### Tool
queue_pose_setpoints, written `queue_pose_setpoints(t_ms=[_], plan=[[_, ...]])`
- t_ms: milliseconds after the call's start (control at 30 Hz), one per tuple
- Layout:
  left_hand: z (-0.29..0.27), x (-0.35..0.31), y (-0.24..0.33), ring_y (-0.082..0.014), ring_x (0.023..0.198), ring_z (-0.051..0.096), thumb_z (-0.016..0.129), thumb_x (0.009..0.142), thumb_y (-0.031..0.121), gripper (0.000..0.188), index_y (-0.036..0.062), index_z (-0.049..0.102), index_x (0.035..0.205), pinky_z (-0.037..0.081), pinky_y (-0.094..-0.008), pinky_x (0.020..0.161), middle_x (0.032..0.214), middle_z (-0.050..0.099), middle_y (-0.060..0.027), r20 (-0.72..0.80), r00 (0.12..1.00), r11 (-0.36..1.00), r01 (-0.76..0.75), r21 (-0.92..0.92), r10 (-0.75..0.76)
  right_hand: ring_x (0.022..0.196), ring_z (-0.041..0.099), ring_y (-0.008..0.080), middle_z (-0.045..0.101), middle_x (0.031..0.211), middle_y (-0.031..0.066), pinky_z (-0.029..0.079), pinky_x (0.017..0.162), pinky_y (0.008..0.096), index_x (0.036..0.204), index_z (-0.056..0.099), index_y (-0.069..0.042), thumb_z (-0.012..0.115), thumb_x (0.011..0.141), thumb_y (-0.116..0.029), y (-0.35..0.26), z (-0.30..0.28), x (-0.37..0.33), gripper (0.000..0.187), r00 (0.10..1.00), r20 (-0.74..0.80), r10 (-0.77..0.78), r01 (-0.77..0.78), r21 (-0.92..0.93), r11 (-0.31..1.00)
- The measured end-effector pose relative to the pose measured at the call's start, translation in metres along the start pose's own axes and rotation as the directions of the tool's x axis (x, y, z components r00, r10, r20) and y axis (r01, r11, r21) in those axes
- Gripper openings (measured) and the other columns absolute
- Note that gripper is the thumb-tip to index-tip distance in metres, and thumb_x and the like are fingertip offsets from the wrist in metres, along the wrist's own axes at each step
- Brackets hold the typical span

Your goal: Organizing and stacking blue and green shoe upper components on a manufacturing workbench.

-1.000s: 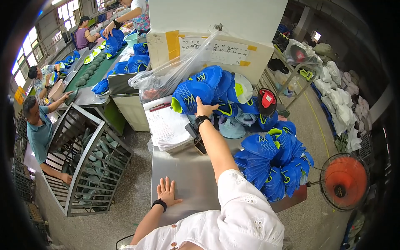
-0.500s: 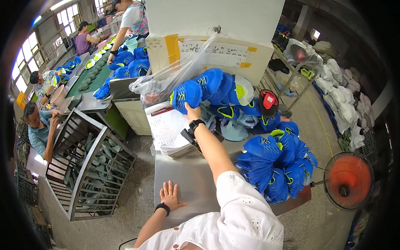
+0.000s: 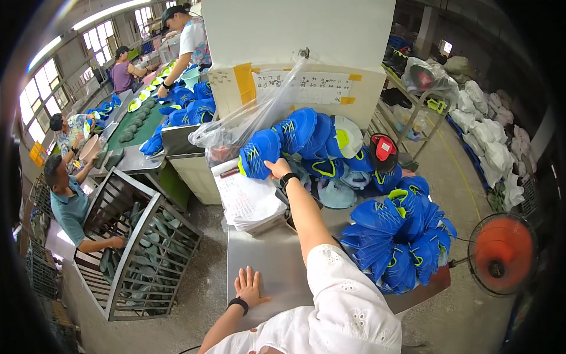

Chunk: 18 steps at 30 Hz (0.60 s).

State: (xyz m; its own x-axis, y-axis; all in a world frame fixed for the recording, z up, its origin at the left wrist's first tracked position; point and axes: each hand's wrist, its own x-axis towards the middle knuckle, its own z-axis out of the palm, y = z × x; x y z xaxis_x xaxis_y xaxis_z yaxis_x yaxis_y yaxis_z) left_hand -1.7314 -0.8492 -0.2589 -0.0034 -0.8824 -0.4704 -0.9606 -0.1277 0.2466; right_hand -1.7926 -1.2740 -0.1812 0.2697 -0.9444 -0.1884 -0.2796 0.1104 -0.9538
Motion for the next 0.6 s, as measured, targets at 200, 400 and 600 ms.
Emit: queue_pose_setpoints(t_ms=[200,400,600], plan=[[0.006,-0.008,-0.004,-0.0432,0.131,-0.014,0.061,0.066,0.062,0.107,0.0051,0.009,0.14,-0.001,-0.0546,0.103,0.144,-0.009,-0.0239,0.016,0.999,0.999,0.032,-0.002,-0.032,0.046,0.056,0.0164,0.06,0.061,0.0107,0.042,0.043,0.0282,0.076,0.063,0.003,0.07,0.072,-0.034,-0.001,0.02,-0.014,0.037,0.966,-0.229,-0.124,0.152,0.105,0.983],[-0.005,-0.005,0.001,-0.041,0.131,-0.014,0.063,0.065,0.06,0.108,0.0066,0.007,0.14,0.0,-0.0526,0.104,0.144,-0.009,-0.0226,0.056,0.998,0.999,0.04,0.027,-0.042,0.066,0.059,0.0155,0.063,0.087,0.0093,0.047,0.057,0.0279,0.098,0.059,0.001,0.076,0.066,-0.024,0.008,0.007,-0.029,0.044,0.952,-0.201,-0.231,0.259,0.128,0.957],[0.0,-0.005,-0.01,-0.0406,0.131,-0.016,0.062,0.065,0.062,0.111,0.0046,0.003,0.14,-0.001,-0.0518,0.104,0.144,-0.012,-0.0228,0.026,0.997,0.995,0.064,0.078,-0.066,0.101,0.055,0.0306,0.059,0.106,0.019,0.04,0.088,0.036,0.109,0.051,0.003,0.075,0.064,-0.034,-0.009,0.001,-0.091,0.063,0.947,-0.186,-0.26,0.272,0.037,0.962]])
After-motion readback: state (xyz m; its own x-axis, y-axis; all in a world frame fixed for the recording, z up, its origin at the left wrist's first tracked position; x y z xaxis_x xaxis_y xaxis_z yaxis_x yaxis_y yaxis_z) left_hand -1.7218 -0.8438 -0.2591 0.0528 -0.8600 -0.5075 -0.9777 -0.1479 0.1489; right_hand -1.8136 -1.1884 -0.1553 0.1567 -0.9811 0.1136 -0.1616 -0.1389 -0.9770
